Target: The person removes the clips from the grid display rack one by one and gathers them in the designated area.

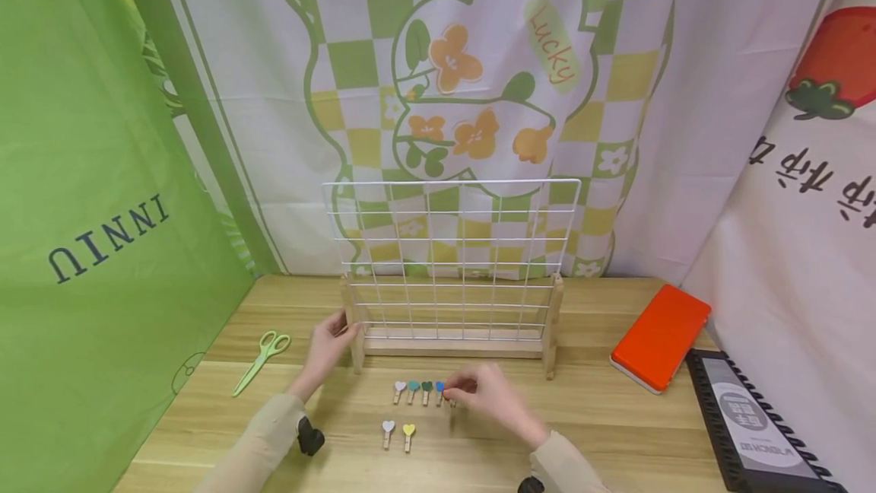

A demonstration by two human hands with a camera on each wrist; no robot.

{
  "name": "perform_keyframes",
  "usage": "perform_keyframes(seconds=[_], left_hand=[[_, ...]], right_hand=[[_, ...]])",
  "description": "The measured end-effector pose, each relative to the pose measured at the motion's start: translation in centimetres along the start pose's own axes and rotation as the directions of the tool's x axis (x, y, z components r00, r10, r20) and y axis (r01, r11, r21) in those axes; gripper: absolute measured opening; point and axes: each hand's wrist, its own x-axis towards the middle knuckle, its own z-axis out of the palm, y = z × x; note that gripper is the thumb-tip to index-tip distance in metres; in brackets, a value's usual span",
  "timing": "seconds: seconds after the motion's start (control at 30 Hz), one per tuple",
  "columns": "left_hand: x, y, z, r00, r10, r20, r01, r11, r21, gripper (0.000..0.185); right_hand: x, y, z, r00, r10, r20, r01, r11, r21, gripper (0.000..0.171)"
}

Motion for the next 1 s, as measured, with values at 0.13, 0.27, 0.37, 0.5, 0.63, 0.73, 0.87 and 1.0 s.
perform_keyframes(seconds=[0.13, 0.27, 0.37, 0.5, 0.63, 0.73, 0.87, 1.0], left_hand=[[0.0, 0.0, 0.0, 1.0, 0.0, -0.005, 0.0, 1.0, 0.012, 0.049], [0.0, 0.0, 0.1, 1.0, 0.001, -0.011, -0.001, 1.0, 0.014, 0.046], [0.1, 0.0, 0.1, 1.0, 0.0, -0.012, 0.0, 1.0, 0.009, 0.046], [0.1, 0.1, 0.1, 1.0, 0.002, -0.005, -0.002, 1.0, 0.006, 0.047], [-0.1, 0.1, 0.1, 1.0, 0.01, -0.004, -0.009, 1.0, 0.011, 0.046], [-0.1, 0.1, 0.1, 1.0, 0.01, -0.008, -0.01, 1.0, 0.008, 0.045], [-0.1, 0.2, 0.1, 1.0, 0.013, -0.012, -0.013, 1.0, 0.016, 0.044], [-0.1, 0.6, 0.2, 1.0, 0.003, -0.009, -0.003, 1.0, 0.012, 0.044]], right_hand=[[-0.2, 0.2, 1.8, 0.998, 0.015, 0.057, -0.016, 1.0, 0.012, 0.009], [-0.4, 0.3, 3.2, 0.995, 0.022, 0.097, -0.028, 0.997, 0.067, 0.009], [-0.5, 0.3, 4.1, 0.993, 0.024, 0.112, -0.034, 0.995, 0.089, 0.008], [-0.5, 0.2, 4.8, 0.995, 0.015, 0.098, -0.021, 0.998, 0.059, 0.006], [-0.5, 0.0, 5.0, 0.996, 0.011, 0.088, -0.015, 0.999, 0.045, 0.007], [-0.5, -0.1, 5.0, 0.996, 0.023, 0.086, -0.026, 0.999, 0.031, 0.007], [-0.4, -0.1, 5.2, 0.996, 0.04, 0.086, -0.04, 0.999, -0.006, 0.007], [-0.3, -0.1, 5.3, 0.996, 0.04, 0.083, -0.038, 0.999, -0.036, 0.007]])
